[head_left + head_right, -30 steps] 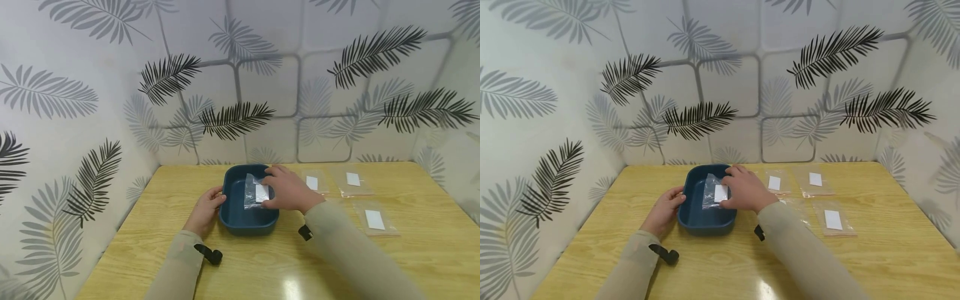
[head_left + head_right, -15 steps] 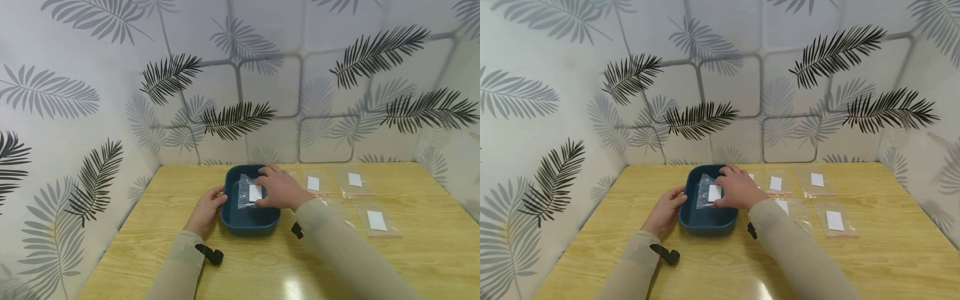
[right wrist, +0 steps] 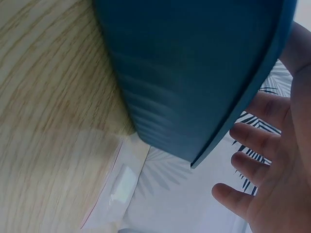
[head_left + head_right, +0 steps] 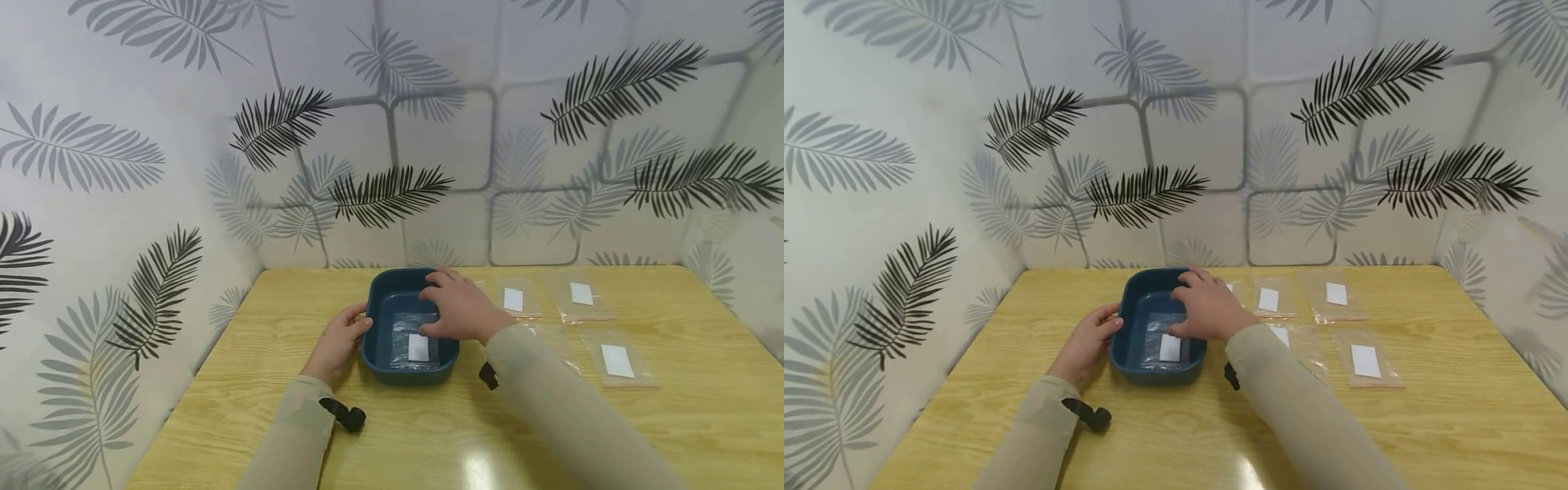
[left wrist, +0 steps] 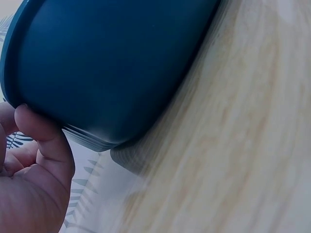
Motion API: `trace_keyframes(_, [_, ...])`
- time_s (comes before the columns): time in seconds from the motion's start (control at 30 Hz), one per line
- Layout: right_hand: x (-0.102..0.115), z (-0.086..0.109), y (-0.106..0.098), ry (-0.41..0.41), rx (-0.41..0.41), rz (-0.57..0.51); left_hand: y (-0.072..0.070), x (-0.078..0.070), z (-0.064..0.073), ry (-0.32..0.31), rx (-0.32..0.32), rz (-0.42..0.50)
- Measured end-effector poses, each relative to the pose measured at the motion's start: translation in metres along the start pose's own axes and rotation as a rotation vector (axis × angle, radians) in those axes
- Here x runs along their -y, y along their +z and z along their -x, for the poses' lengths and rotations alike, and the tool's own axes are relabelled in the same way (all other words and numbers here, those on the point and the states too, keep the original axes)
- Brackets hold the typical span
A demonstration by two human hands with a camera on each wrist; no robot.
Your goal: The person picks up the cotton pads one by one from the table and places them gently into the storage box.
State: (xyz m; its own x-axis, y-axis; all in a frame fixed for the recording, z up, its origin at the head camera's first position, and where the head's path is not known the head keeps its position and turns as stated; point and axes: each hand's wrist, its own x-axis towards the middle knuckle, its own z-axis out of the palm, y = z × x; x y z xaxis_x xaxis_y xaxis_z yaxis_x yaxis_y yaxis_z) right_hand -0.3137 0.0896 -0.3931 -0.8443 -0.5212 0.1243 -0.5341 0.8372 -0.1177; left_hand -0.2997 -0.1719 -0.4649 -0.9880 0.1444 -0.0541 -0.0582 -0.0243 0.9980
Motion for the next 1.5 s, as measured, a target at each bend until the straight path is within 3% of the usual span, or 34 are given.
trace_keyframes(0.2, [-0.015,0.000,0.001,-0.011,-0.031,-0.027,0.000,0.000,-0.001,0.002,0.010,0.001])
trace_keyframes(0.6, [-0.056,0.008,0.007,0.057,-0.078,-0.142,-0.001,0.001,-0.001,-0.009,0.018,-0.017])
trace_keyframes(0.87, [-0.084,0.011,0.012,0.066,-0.098,-0.151,0.001,-0.001,0.001,-0.009,0.016,-0.039])
trace_keyframes(1.2, [-0.107,0.006,0.021,0.178,-0.012,-0.174,0.000,-0.003,-0.001,-0.007,0.020,-0.054])
trace_keyframes(1.5, [-0.121,-0.018,0.046,0.231,0.061,-0.133,-0.002,-0.002,0.002,-0.011,0.004,-0.033])
